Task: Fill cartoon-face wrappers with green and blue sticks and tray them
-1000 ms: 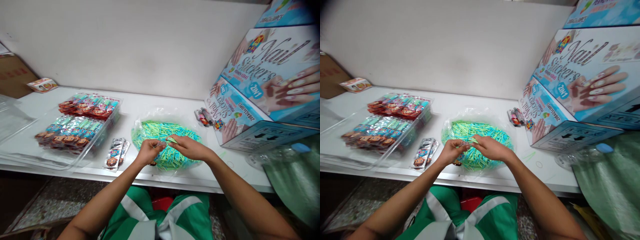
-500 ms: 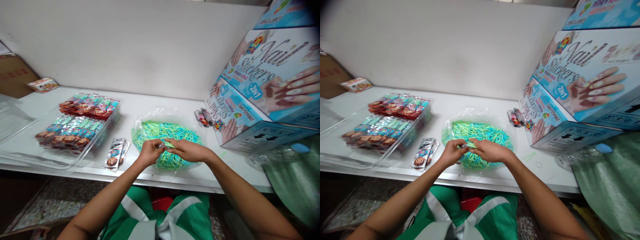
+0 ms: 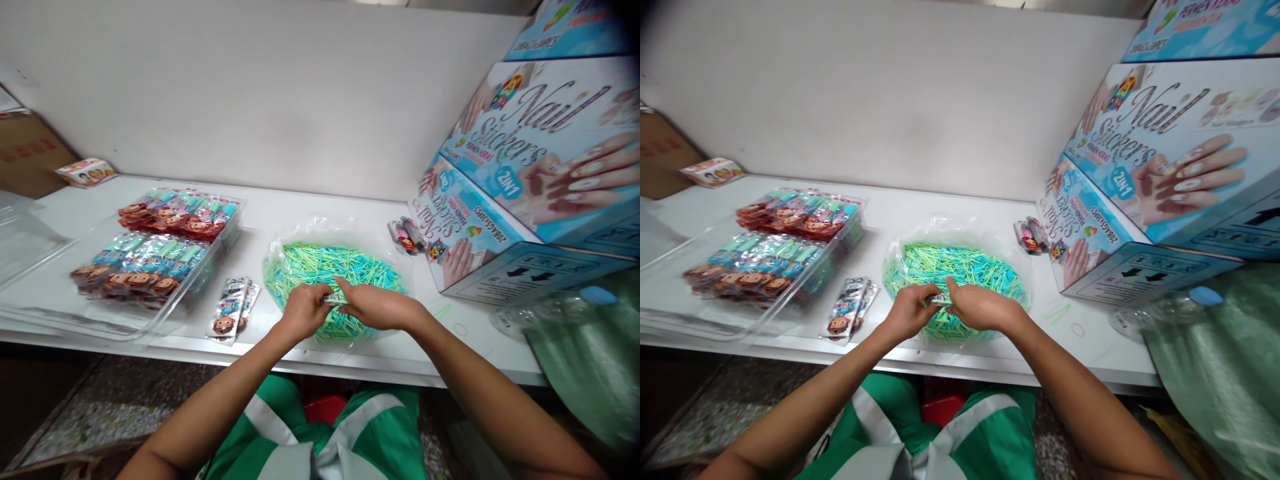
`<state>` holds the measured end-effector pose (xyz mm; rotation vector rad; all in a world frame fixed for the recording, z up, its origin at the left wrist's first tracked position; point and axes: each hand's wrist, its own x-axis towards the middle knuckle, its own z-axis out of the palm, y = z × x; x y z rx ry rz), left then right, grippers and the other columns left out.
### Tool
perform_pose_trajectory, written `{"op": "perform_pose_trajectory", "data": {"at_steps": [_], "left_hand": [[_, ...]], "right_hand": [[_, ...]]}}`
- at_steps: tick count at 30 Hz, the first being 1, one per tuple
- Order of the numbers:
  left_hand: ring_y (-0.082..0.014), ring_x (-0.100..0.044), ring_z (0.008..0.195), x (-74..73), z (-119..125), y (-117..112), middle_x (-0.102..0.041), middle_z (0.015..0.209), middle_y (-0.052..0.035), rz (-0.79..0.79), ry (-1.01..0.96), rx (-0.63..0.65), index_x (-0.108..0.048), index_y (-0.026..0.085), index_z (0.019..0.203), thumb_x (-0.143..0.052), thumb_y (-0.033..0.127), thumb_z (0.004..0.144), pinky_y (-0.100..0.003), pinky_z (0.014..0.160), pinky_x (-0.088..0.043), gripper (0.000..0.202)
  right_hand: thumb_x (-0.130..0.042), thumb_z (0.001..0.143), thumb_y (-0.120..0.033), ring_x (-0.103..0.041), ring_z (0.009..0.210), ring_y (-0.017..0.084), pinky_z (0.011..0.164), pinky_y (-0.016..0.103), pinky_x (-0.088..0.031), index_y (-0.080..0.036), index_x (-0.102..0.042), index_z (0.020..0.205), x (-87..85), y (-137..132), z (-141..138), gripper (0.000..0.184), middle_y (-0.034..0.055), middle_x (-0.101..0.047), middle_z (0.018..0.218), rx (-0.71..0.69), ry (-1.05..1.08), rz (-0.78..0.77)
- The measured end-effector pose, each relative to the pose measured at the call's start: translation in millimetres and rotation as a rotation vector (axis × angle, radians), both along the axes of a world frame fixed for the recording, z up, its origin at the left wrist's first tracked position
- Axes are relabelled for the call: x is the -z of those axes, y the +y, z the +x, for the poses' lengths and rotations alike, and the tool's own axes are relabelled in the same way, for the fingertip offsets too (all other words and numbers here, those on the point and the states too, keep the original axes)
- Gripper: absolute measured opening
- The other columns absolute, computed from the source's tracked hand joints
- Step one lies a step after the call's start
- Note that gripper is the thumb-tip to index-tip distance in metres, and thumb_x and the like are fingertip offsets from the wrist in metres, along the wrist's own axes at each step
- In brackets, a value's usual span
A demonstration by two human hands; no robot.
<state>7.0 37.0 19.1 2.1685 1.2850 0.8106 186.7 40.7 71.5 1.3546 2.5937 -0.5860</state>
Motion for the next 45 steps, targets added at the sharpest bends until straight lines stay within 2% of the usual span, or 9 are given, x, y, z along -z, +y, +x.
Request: {"op": "perform_pose_trajectory", "data": {"at_steps": [5, 8, 10, 13, 20, 26, 31, 40, 45], "left_hand": [[-0.0101, -0.045, 0.054, 8.2, 2.1, 2.9, -0.049, 0.057, 0.0036, -0.220, -0.259, -0.023, -0.056, 0.016, 0.068, -0.060, 0.032, 0.073, -0.021, 0.053, -0.031, 0.018], [-0.0080, -0.040, 0.049, 15.9, 2.0, 6.6, -0.046, 0.055, 0.0049, -0.447, -0.476, -0.011, -0.053, 0.015, 0.067, -0.063, 0.038, 0.071, -0.020, 0.048, -0.030, 0.025], [-0.0079, -0.041, 0.048, 18.5, 1.6, 8.2, -0.047, 0.056, 0.0047, -0.490, -0.531, -0.021, -0.053, 0.014, 0.068, -0.065, 0.039, 0.069, -0.020, 0.047, -0.031, 0.027], [-0.0095, -0.046, 0.053, 16.4, 0.5, 7.5, -0.052, 0.059, 0.0032, -0.385, -0.439, -0.091, -0.054, 0.015, 0.069, -0.065, 0.037, 0.070, -0.021, 0.051, -0.032, 0.024], [-0.0123, -0.054, 0.063, 6.3, -1.2, 0.7, -0.062, 0.067, 0.0009, -0.079, -0.142, -0.207, -0.061, 0.018, 0.075, -0.058, 0.033, 0.078, -0.022, 0.060, -0.035, 0.015], [-0.0121, -0.054, 0.061, 7.5, -1.2, 0.5, -0.062, 0.067, 0.0011, -0.074, -0.107, -0.214, -0.060, 0.018, 0.076, -0.056, 0.034, 0.079, -0.022, 0.058, -0.034, 0.017], [-0.0114, -0.052, 0.060, 6.2, -0.7, -0.5, -0.060, 0.065, 0.0020, -0.101, -0.130, -0.195, -0.060, 0.018, 0.074, -0.057, 0.035, 0.078, -0.021, 0.057, -0.033, 0.017], [-0.0105, -0.048, 0.055, 10.5, -1.0, 3.5, -0.052, 0.058, 0.0039, -0.242, -0.232, -0.149, -0.054, 0.017, 0.066, -0.060, 0.036, 0.074, -0.021, 0.052, -0.032, 0.022], [-0.0112, -0.051, 0.058, 9.1, -2.6, 2.2, -0.056, 0.061, 0.0029, -0.198, -0.200, -0.075, -0.058, 0.017, 0.070, -0.058, 0.031, 0.075, -0.022, 0.056, -0.034, 0.015]], "right_hand": [[-0.031, 0.093, -0.047, -0.062, 0.090, 0.027, 0.066, 0.029, -0.039, -0.009, -0.039, 0.129, -6.7, -0.8, 3.6, 0.053, 0.0186, -0.065, 0.101, 0.035, 0.049, 0.067], [-0.028, 0.094, -0.048, -0.061, 0.079, 0.022, 0.060, 0.026, -0.035, -0.014, -0.049, 0.109, -10.2, -0.2, 6.0, 0.043, 0.0127, -0.066, 0.089, 0.060, 0.068, 0.093], [-0.026, 0.094, -0.049, -0.059, 0.071, 0.019, 0.057, 0.025, -0.032, -0.016, -0.050, 0.097, -10.1, 0.4, 6.7, 0.041, 0.0094, -0.064, 0.081, 0.071, 0.075, 0.112], [-0.023, 0.093, -0.052, -0.057, 0.067, 0.017, 0.055, 0.025, -0.030, -0.017, -0.049, 0.090, -7.6, 0.6, 5.8, 0.044, 0.0075, -0.063, 0.079, 0.087, 0.059, 0.115], [-0.020, 0.091, -0.059, -0.061, 0.072, 0.024, 0.052, 0.027, -0.026, -0.015, -0.044, 0.101, -7.2, -6.6, -1.4, 0.052, 0.0111, -0.065, 0.080, 0.143, -0.105, 0.157], [-0.018, 0.095, -0.050, -0.061, 0.070, 0.022, 0.052, 0.027, -0.026, -0.017, -0.044, 0.097, -8.0, -8.0, 1.4, 0.042, 0.0081, -0.064, 0.078, 0.158, -0.015, 0.141], [-0.025, 0.097, -0.039, -0.059, 0.066, 0.018, 0.052, 0.026, -0.026, -0.017, -0.043, 0.094, -3.2, -8.6, 0.2, 0.029, 0.0054, -0.063, 0.078, 0.123, 0.034, 0.242], [-0.032, 0.096, -0.041, -0.059, 0.066, 0.017, 0.049, 0.027, -0.022, -0.016, -0.045, 0.092, 2.9, -10.6, -4.9, 0.028, 0.0064, -0.062, 0.084, 0.045, -0.071, 0.398], [-0.033, 0.095, -0.043, -0.063, 0.069, 0.020, 0.049, 0.027, -0.026, -0.015, -0.046, 0.095, 5.5, -11.1, -4.5, 0.031, 0.0077, -0.064, 0.084, 0.014, -0.170, 0.385]]}}
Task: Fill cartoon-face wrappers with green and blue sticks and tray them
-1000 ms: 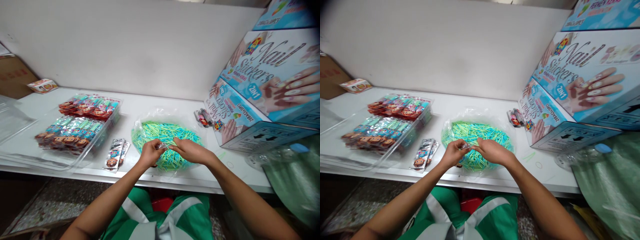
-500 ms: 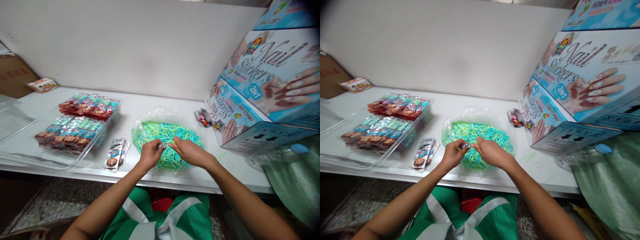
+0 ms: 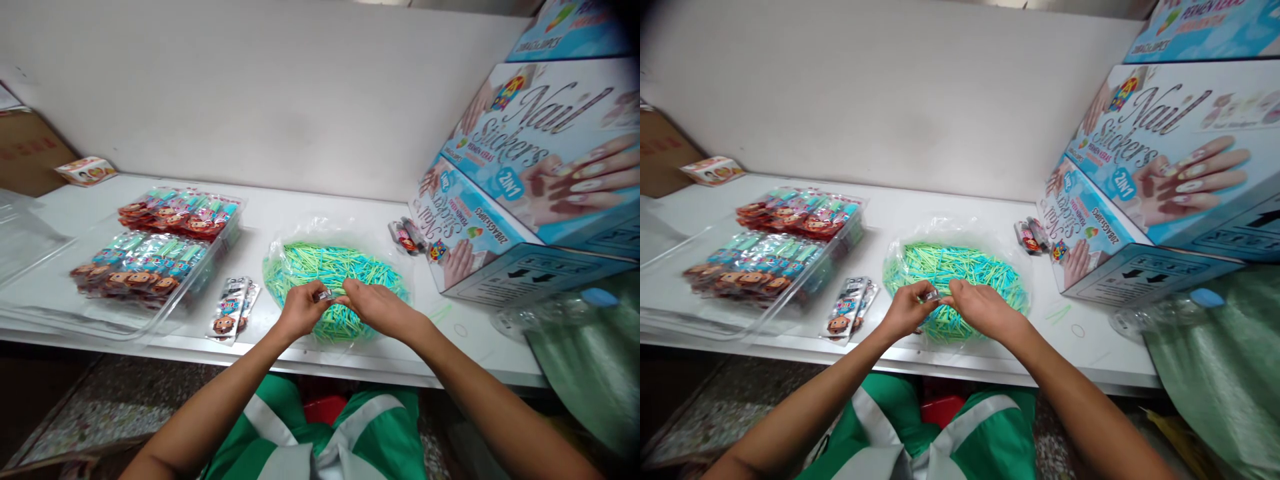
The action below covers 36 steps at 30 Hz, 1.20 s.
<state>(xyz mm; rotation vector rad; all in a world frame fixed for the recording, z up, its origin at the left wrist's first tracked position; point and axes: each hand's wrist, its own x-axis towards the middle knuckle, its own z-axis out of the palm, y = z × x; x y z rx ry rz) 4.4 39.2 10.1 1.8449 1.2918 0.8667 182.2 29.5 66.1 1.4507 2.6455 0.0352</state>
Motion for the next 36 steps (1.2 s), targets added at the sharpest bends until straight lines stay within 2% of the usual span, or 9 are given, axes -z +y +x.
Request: {"op": "perform_pose_trajectory", "data": {"at_steps": [6, 9, 13, 19, 22, 28, 31, 34, 36], "left_hand": [[-0.0174, -0.056, 0.068, -5.2, -2.0, -0.9, -0.062, 0.066, -0.0029, 0.237, 0.280, 0.136, -0.061, 0.019, 0.077, -0.052, 0.027, 0.080, -0.026, 0.066, -0.035, 0.013], [-0.0187, -0.056, 0.066, -9.6, 0.4, -2.5, -0.060, 0.063, -0.0039, 0.240, 0.314, 0.211, -0.060, 0.019, 0.076, -0.049, 0.034, 0.083, -0.027, 0.063, -0.034, 0.020], [-0.0174, -0.056, 0.065, -15.4, 6.3, -4.0, -0.062, 0.066, -0.0030, 0.084, 0.145, 0.269, -0.062, 0.019, 0.079, -0.052, 0.034, 0.081, -0.025, 0.059, -0.036, 0.019], [-0.0110, -0.051, 0.050, -15.9, 16.1, 4.7, -0.064, 0.071, -0.0037, -0.313, -0.299, 0.410, -0.062, 0.013, 0.087, -0.054, 0.043, 0.079, -0.023, 0.049, -0.038, 0.032], [-0.0086, -0.049, 0.049, -12.3, 18.3, 9.7, -0.063, 0.069, -0.0036, -0.479, -0.461, 0.402, -0.060, 0.012, 0.085, -0.060, 0.046, 0.075, -0.021, 0.048, -0.039, 0.035], [-0.0080, -0.050, 0.046, -3.2, 23.3, 14.4, -0.066, 0.065, -0.0066, -0.692, -0.564, 0.322, -0.058, 0.011, 0.068, -0.067, 0.048, 0.068, -0.020, 0.046, -0.038, 0.038], [-0.0105, -0.055, 0.048, 1.1, 26.2, 15.5, -0.066, 0.065, -0.0068, -0.732, -0.605, 0.318, -0.058, 0.011, 0.069, -0.070, 0.047, 0.065, -0.023, 0.050, -0.043, 0.038], [-0.0134, -0.060, 0.054, 7.0, 25.1, 15.5, -0.068, 0.070, -0.0075, -0.737, -0.647, 0.303, -0.059, 0.011, 0.073, -0.070, 0.047, 0.065, -0.025, 0.056, -0.046, 0.039], [-0.0144, -0.062, 0.057, 11.4, 21.8, 15.0, -0.068, 0.073, -0.0074, -0.736, -0.686, 0.276, -0.059, 0.011, 0.077, -0.069, 0.047, 0.067, -0.026, 0.060, -0.047, 0.039]], "right_hand": [[-0.031, 0.092, -0.051, -0.066, 0.077, 0.027, 0.056, 0.029, -0.038, -0.014, -0.045, 0.111, -3.3, 0.1, -2.8, 0.044, 0.0125, -0.066, 0.097, -0.003, -0.026, -0.106], [-0.027, 0.091, -0.056, -0.065, 0.086, 0.029, 0.063, 0.032, -0.042, -0.015, -0.034, 0.129, -6.5, 1.1, -4.6, 0.057, 0.0154, -0.065, 0.103, 0.018, 0.033, -0.143], [-0.017, 0.092, -0.054, -0.063, 0.094, 0.030, 0.072, 0.036, -0.043, -0.015, -0.024, 0.139, -11.0, 6.7, -8.7, 0.061, 0.0179, -0.064, 0.108, 0.089, 0.098, -0.096], [-0.012, 0.092, -0.056, -0.064, 0.089, 0.030, 0.071, 0.035, -0.041, -0.015, -0.033, 0.134, -14.1, 26.4, -16.1, 0.062, 0.0148, -0.068, 0.098, 0.205, 0.192, -0.030], [-0.010, 0.092, -0.056, -0.063, 0.091, 0.027, 0.072, 0.032, -0.040, -0.017, -0.039, 0.129, -11.7, 37.7, -15.5, 0.061, 0.0135, -0.067, 0.101, 0.210, 0.301, -0.057], [-0.011, 0.092, -0.057, -0.060, 0.074, 0.017, 0.067, 0.026, -0.040, -0.017, -0.056, 0.105, 5.3, 53.6, -17.4, 0.062, 0.0062, -0.065, 0.081, 0.266, 0.694, -0.123], [-0.010, 0.089, -0.062, -0.058, 0.069, 0.014, 0.068, 0.026, -0.043, -0.015, -0.057, 0.107, 13.1, 59.2, -21.7, 0.068, 0.0041, -0.063, 0.075, 0.272, 0.999, -0.262], [-0.007, 0.089, -0.062, -0.060, 0.078, 0.014, 0.073, 0.026, -0.045, -0.012, -0.057, 0.112, 16.2, 63.6, -19.6, 0.074, 0.0081, -0.065, 0.085, 0.269, 1.270, -0.429], [-0.011, 0.089, -0.062, -0.060, 0.087, 0.015, 0.076, 0.026, -0.045, -0.012, -0.055, 0.115, 17.7, 63.1, -13.4, 0.071, 0.0106, -0.064, 0.098, 0.321, 1.376, -0.460]]}}
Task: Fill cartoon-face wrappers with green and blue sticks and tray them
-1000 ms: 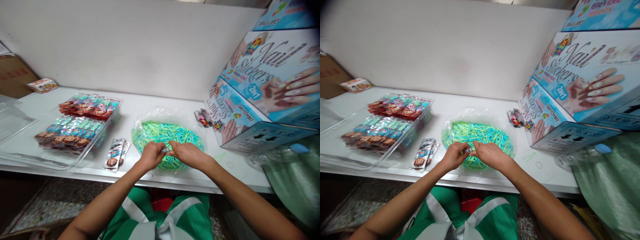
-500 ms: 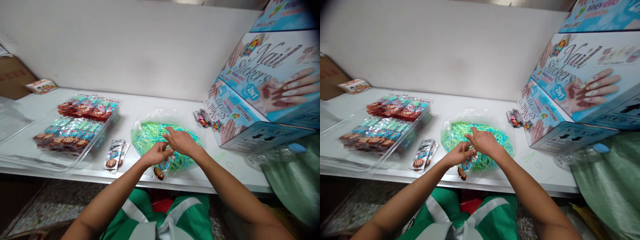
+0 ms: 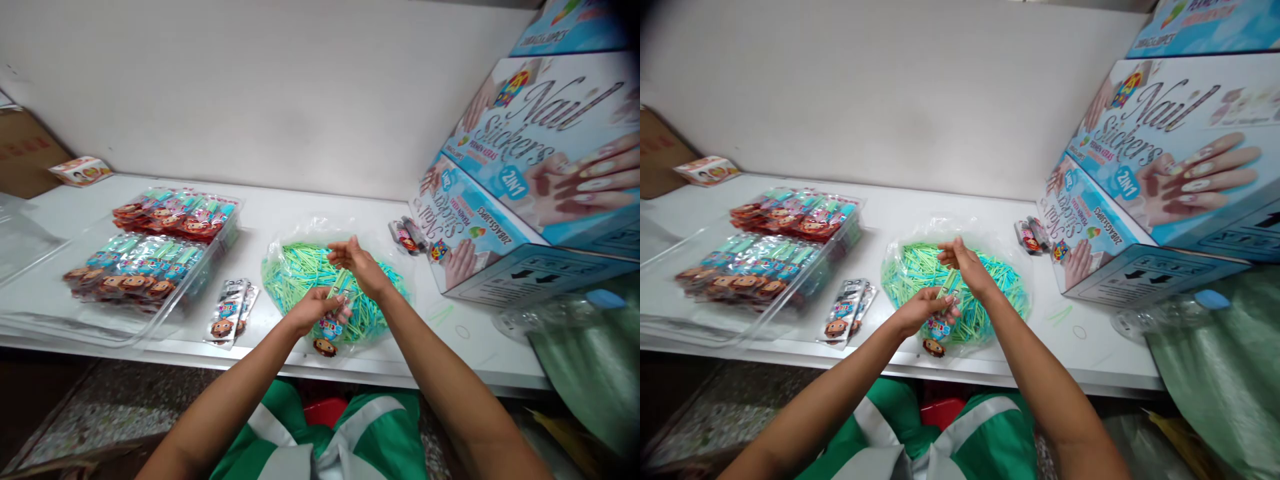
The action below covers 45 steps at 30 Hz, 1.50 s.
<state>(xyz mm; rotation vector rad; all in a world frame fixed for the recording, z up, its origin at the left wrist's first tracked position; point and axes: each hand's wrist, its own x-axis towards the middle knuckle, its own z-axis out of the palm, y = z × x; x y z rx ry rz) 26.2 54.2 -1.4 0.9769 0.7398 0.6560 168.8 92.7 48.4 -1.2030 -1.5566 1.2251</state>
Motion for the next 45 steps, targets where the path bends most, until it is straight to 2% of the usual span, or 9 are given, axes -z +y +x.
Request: {"op": "perform_pose_trajectory", "data": {"at_steps": [3, 5, 8, 19, 23, 26, 33, 39, 45], "left_hand": [[-0.0149, -0.063, 0.060, 5.4, -6.9, -1.7, -0.069, 0.075, -0.0071, -0.032, -0.047, -0.060, -0.060, 0.011, 0.084, -0.068, 0.046, 0.069, -0.027, 0.063, -0.048, 0.039], [-0.0149, -0.064, 0.062, 7.2, -10.8, -3.5, -0.069, 0.078, -0.0074, -0.036, -0.068, -0.071, -0.060, 0.012, 0.088, -0.068, 0.045, 0.070, -0.027, 0.064, -0.048, 0.039], [-0.0149, -0.064, 0.061, 6.9, -13.7, -7.3, -0.069, 0.078, -0.0068, -0.008, -0.065, -0.078, -0.058, 0.013, 0.093, -0.068, 0.043, 0.071, -0.027, 0.063, -0.048, 0.039], [-0.0147, -0.063, 0.062, 9.4, -11.0, -20.9, -0.068, 0.078, -0.0062, -0.062, -0.093, -0.172, -0.062, 0.013, 0.095, -0.069, 0.042, 0.069, -0.027, 0.063, -0.048, 0.039], [-0.0155, -0.063, 0.059, 8.2, -10.3, -24.6, -0.068, 0.073, -0.0064, -0.055, -0.081, -0.171, -0.061, 0.012, 0.090, -0.069, 0.040, 0.069, -0.026, 0.058, -0.047, 0.036], [-0.0154, -0.063, 0.059, 7.4, -10.7, -27.9, -0.068, 0.073, -0.0066, -0.052, -0.093, -0.162, -0.059, 0.011, 0.087, -0.068, 0.039, 0.071, -0.027, 0.059, -0.048, 0.033], [-0.0150, -0.063, 0.059, 8.6, -12.4, -36.0, -0.068, 0.076, -0.0072, -0.026, -0.136, -0.110, -0.057, 0.012, 0.094, -0.065, 0.042, 0.075, -0.025, 0.056, -0.048, 0.036], [-0.0145, -0.062, 0.057, 7.4, -14.5, -38.7, -0.068, 0.076, -0.0088, -0.051, -0.152, -0.076, -0.058, 0.010, 0.088, -0.064, 0.041, 0.076, -0.025, 0.056, -0.048, 0.033], [-0.0149, -0.063, 0.057, 11.2, -16.3, -41.0, -0.068, 0.077, -0.0093, -0.073, -0.159, -0.071, -0.059, 0.010, 0.090, -0.064, 0.040, 0.076, -0.025, 0.055, -0.048, 0.034]], "right_hand": [[-0.035, 0.086, -0.059, -0.058, 0.088, 0.015, 0.074, 0.027, -0.046, -0.015, -0.057, 0.113, 6.1, -8.9, 10.9, 0.055, 0.0087, -0.063, 0.102, 0.025, -0.023, -0.064], [-0.053, 0.080, -0.051, -0.057, 0.079, 0.014, 0.069, 0.026, -0.045, -0.015, -0.061, 0.102, 12.8, -18.0, 15.1, 0.043, 0.0047, -0.063, 0.091, -0.015, -0.064, -0.082], [-0.062, 0.073, -0.041, -0.053, 0.066, 0.012, 0.064, 0.026, -0.043, -0.014, -0.063, 0.084, 22.2, -29.0, 15.2, 0.029, -0.0009, -0.059, 0.071, -0.010, -0.044, -0.099], [-0.048, 0.072, -0.023, -0.054, 0.063, 0.012, 0.062, 0.024, -0.043, -0.016, -0.064, 0.078, 25.8, -42.0, 8.0, 0.018, -0.0011, -0.060, 0.067, 0.039, -0.053, -0.090], [-0.051, 0.077, -0.031, -0.053, 0.063, 0.012, 0.062, 0.025, -0.043, -0.016, -0.066, 0.085, 25.1, -47.2, 6.7, 0.023, -0.0007, -0.060, 0.070, 0.040, -0.068, -0.066], [-0.054, 0.078, -0.036, -0.050, 0.062, 0.011, 0.060, 0.024, -0.041, -0.015, -0.064, 0.083, 25.3, -48.3, 5.9, 0.023, -0.0011, -0.057, 0.069, 0.032, -0.069, -0.007], [-0.046, 0.076, -0.022, -0.051, 0.065, 0.011, 0.062, 0.024, -0.041, -0.016, -0.063, 0.081, 24.8, -53.5, 3.3, 0.018, -0.0006, -0.060, 0.074, 0.020, -0.139, 0.020], [-0.052, 0.080, -0.036, -0.051, 0.066, 0.012, 0.061, 0.024, -0.041, -0.017, -0.061, 0.083, 24.1, -56.0, 3.4, 0.022, -0.0006, -0.057, 0.072, 0.013, -0.088, 0.033], [-0.052, 0.079, -0.030, -0.049, 0.060, 0.011, 0.059, 0.023, -0.040, -0.018, -0.062, 0.079, 27.5, -55.0, 4.7, 0.016, -0.0021, -0.055, 0.067, 0.017, -0.078, 0.024]]}}
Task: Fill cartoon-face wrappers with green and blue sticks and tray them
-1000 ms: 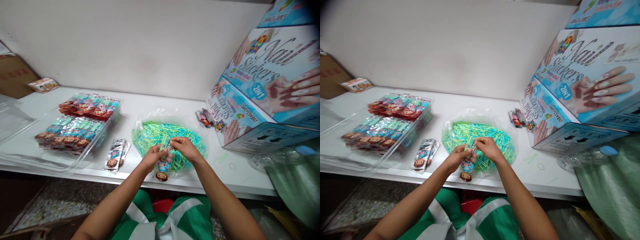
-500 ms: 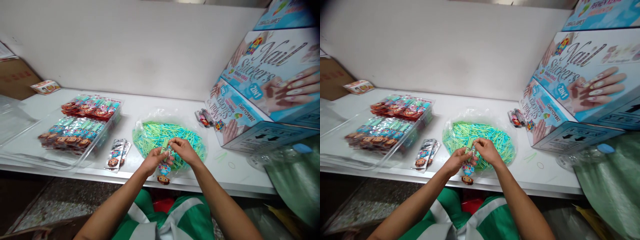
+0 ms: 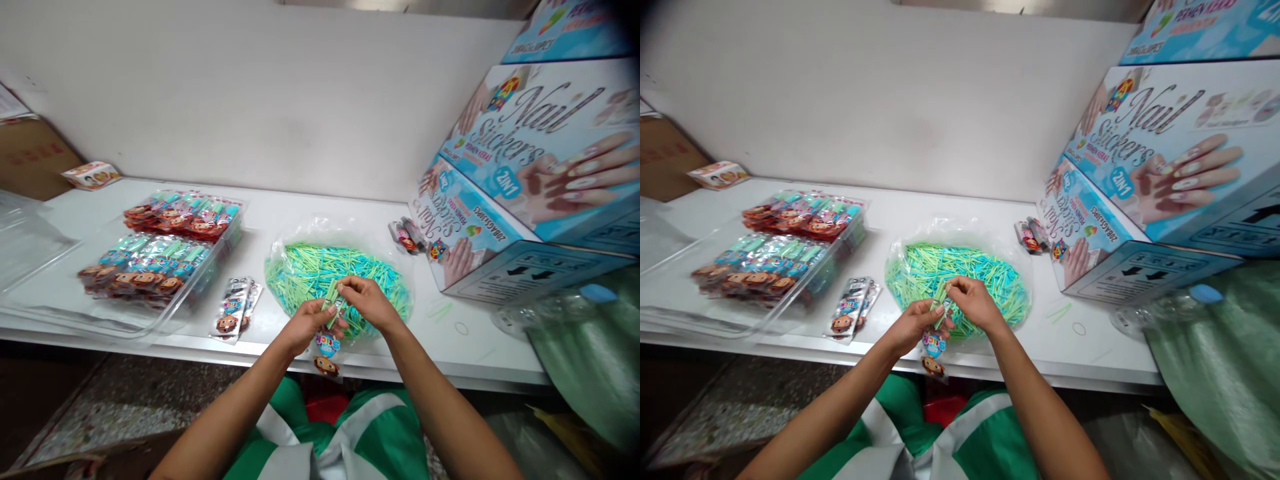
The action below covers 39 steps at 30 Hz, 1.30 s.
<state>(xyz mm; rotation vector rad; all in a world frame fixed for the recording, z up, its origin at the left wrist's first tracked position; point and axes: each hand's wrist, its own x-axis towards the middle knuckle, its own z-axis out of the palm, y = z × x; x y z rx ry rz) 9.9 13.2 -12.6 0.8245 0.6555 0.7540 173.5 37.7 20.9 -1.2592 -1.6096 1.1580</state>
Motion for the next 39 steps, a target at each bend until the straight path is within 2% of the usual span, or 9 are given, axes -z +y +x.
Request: {"op": "perform_pose_trajectory", "data": {"at_steps": [6, 12, 17, 23, 28, 34, 39], "left_hand": [[-0.0149, -0.062, 0.057, 0.3, 2.4, -2.1, -0.068, 0.076, -0.0097, 0.017, 0.003, 0.008, -0.058, 0.010, 0.090, -0.063, 0.040, 0.076, -0.024, 0.052, -0.047, 0.033], [-0.0146, -0.062, 0.056, -1.7, 3.7, -2.7, -0.068, 0.074, -0.0095, 0.018, 0.005, 0.012, -0.058, 0.010, 0.085, -0.064, 0.042, 0.076, -0.023, 0.051, -0.047, 0.034], [-0.0146, -0.063, 0.056, -0.5, 2.4, -2.3, -0.068, 0.075, -0.0098, 0.019, -0.017, 0.025, -0.057, 0.009, 0.084, -0.061, 0.039, 0.079, -0.022, 0.050, -0.046, 0.030], [-0.0149, -0.063, 0.056, -0.7, 2.4, -2.4, -0.068, 0.075, -0.0100, -0.007, -0.046, 0.042, -0.058, 0.009, 0.086, -0.061, 0.037, 0.079, -0.022, 0.050, -0.046, 0.029], [-0.0152, -0.063, 0.055, -1.7, 3.7, -3.1, -0.068, 0.073, -0.0107, -0.029, -0.054, 0.050, -0.058, 0.009, 0.083, -0.063, 0.038, 0.077, -0.022, 0.049, -0.045, 0.030], [-0.0147, -0.063, 0.055, -0.2, 2.6, -2.1, -0.068, 0.073, -0.0103, -0.028, -0.061, 0.051, -0.058, 0.009, 0.084, -0.062, 0.037, 0.078, -0.021, 0.050, -0.045, 0.029], [-0.0153, -0.063, 0.056, -0.8, 1.8, -2.1, -0.068, 0.072, -0.0101, -0.015, -0.061, 0.061, -0.059, 0.008, 0.085, -0.063, 0.038, 0.077, -0.022, 0.051, -0.046, 0.031]], "right_hand": [[-0.046, 0.075, -0.017, -0.054, 0.067, 0.012, 0.062, 0.025, -0.043, -0.018, -0.061, 0.081, 1.4, -2.0, -1.5, 0.017, -0.0003, -0.062, 0.076, 0.021, 0.008, 0.001], [-0.054, 0.079, -0.031, -0.051, 0.065, 0.012, 0.061, 0.025, -0.041, -0.017, -0.060, 0.086, -4.8, -6.3, -2.8, 0.016, -0.0013, -0.056, 0.072, -0.002, -0.005, 0.008], [-0.055, 0.079, -0.032, -0.047, 0.062, 0.011, 0.059, 0.025, -0.039, -0.016, -0.058, 0.083, -4.0, -5.5, -3.3, 0.017, -0.0021, -0.053, 0.069, 0.003, -0.004, 0.008], [-0.050, 0.076, -0.022, -0.047, 0.056, 0.010, 0.056, 0.024, -0.038, -0.019, -0.055, 0.078, -4.2, -4.5, -4.2, 0.006, -0.0048, -0.049, 0.062, 0.019, -0.041, 0.023], [-0.043, 0.074, -0.016, -0.052, 0.062, 0.011, 0.061, 0.025, -0.041, -0.019, -0.057, 0.075, -4.8, -4.2, -4.9, 0.014, -0.0027, -0.056, 0.070, -0.003, -0.061, 0.037], [-0.049, 0.079, -0.025, -0.048, 0.062, 0.011, 0.060, 0.024, -0.039, -0.019, -0.058, 0.079, -8.8, -5.7, -5.9, 0.011, -0.0032, -0.052, 0.068, -0.016, -0.075, 0.062], [-0.052, 0.080, -0.033, -0.047, 0.062, 0.011, 0.057, 0.023, -0.039, -0.018, -0.057, 0.080, -11.0, -6.7, -7.1, 0.016, -0.0027, -0.051, 0.069, -0.029, -0.037, 0.031]]}}
